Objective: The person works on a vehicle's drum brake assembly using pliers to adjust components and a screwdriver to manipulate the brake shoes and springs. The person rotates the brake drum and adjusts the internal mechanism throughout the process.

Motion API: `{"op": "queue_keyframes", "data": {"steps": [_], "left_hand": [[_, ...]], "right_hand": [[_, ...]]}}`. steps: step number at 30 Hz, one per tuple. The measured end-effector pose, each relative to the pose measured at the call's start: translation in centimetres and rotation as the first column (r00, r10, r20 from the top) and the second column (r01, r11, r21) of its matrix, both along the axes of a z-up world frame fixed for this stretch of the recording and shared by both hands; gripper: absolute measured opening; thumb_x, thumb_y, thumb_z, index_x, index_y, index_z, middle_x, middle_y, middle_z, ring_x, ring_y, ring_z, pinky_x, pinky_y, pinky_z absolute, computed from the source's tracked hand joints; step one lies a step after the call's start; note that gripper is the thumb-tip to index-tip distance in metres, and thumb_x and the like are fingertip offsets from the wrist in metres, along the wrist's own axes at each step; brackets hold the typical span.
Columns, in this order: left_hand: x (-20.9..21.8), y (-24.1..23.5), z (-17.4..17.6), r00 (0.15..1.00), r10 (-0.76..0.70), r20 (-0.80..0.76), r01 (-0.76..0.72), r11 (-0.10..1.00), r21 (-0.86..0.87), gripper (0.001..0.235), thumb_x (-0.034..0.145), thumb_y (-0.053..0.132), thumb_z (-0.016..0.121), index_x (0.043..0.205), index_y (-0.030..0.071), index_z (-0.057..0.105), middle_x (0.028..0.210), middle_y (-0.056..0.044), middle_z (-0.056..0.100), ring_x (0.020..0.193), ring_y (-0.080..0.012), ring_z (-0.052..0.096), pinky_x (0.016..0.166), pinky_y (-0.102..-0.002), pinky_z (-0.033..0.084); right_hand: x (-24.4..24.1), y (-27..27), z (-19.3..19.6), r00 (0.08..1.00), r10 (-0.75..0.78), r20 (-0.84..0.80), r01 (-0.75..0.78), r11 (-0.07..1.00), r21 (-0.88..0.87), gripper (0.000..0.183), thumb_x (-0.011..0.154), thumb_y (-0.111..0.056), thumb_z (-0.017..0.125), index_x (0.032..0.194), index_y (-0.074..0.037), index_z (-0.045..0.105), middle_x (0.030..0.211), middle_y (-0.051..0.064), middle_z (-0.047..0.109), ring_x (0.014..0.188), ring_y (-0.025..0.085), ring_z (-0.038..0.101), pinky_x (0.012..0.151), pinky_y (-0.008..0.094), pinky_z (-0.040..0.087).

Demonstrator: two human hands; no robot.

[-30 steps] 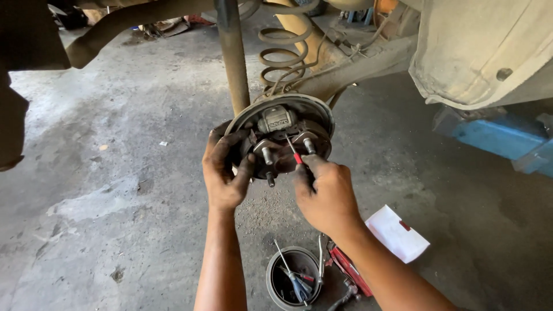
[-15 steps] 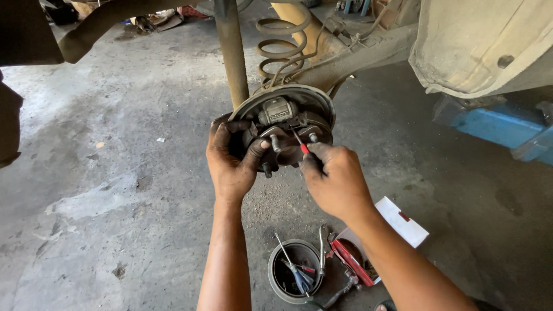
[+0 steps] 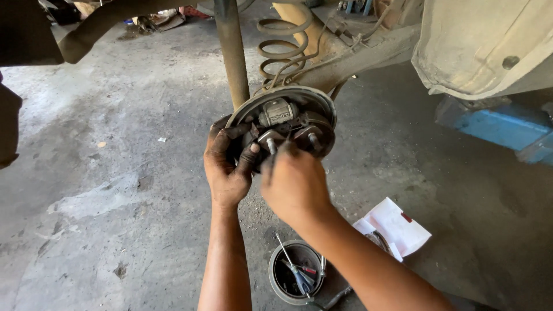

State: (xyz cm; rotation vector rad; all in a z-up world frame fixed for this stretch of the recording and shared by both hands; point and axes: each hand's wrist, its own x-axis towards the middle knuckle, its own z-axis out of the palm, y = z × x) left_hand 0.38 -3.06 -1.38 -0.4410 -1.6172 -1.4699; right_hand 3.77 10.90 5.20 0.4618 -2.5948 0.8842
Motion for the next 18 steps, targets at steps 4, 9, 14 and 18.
{"op": "queue_keyframes", "data": {"steps": [4,9,14,18], "left_hand": [[-0.2,-0.2,-0.5,0.995,-0.096,-0.013,0.096,0.995,0.016,0.029,0.09,0.012,0.073,0.109,-0.009,0.065,0.126,-0.028,0.058,0.127,-0.0467,0.059,0.109,-0.054,0.046],[0.0,-1.0,0.2,0.995,-0.075,-0.064,0.07,0.995,-0.065,0.032,0.088,0.008,0.074,0.114,-0.009,0.067,0.124,-0.031,0.059,0.125,-0.0519,0.058,0.109,-0.058,0.044],[-0.1,-0.7,0.3,0.988,0.08,-0.134,-0.1,0.984,-0.148,0.036,0.078,0.011,0.076,0.11,-0.004,0.07,0.118,-0.027,0.064,0.117,-0.0468,0.065,0.101,-0.052,0.051],[0.5,-0.2,1.2,0.973,0.193,-0.127,-0.214,0.959,-0.186,0.036,0.072,0.001,0.074,0.108,-0.001,0.072,0.112,-0.024,0.066,0.107,-0.0496,0.067,0.093,-0.051,0.054]], "right_hand": [[-0.8,-2.1,2.6,0.989,0.004,0.145,-0.049,0.95,0.308,0.038,0.094,-0.027,0.051,0.081,-0.001,0.076,0.072,0.024,0.073,0.075,0.044,0.076,0.064,0.056,0.06],[1.4,3.1,-0.3,0.999,-0.004,-0.046,0.008,0.997,0.081,0.028,0.084,-0.017,0.063,0.1,0.005,0.068,0.066,0.03,0.07,0.069,0.049,0.073,0.057,0.06,0.056],[1.2,5.0,-1.9,0.975,0.05,-0.218,-0.091,0.979,-0.184,0.022,0.092,-0.008,0.055,0.079,0.004,0.069,0.054,0.026,0.062,0.056,0.046,0.07,0.044,0.048,0.048],[0.6,4.1,-1.8,0.972,0.009,-0.234,-0.022,0.998,-0.053,0.025,0.092,-0.011,0.057,0.072,0.0,0.066,0.052,0.024,0.063,0.059,0.047,0.069,0.048,0.055,0.049]]}}
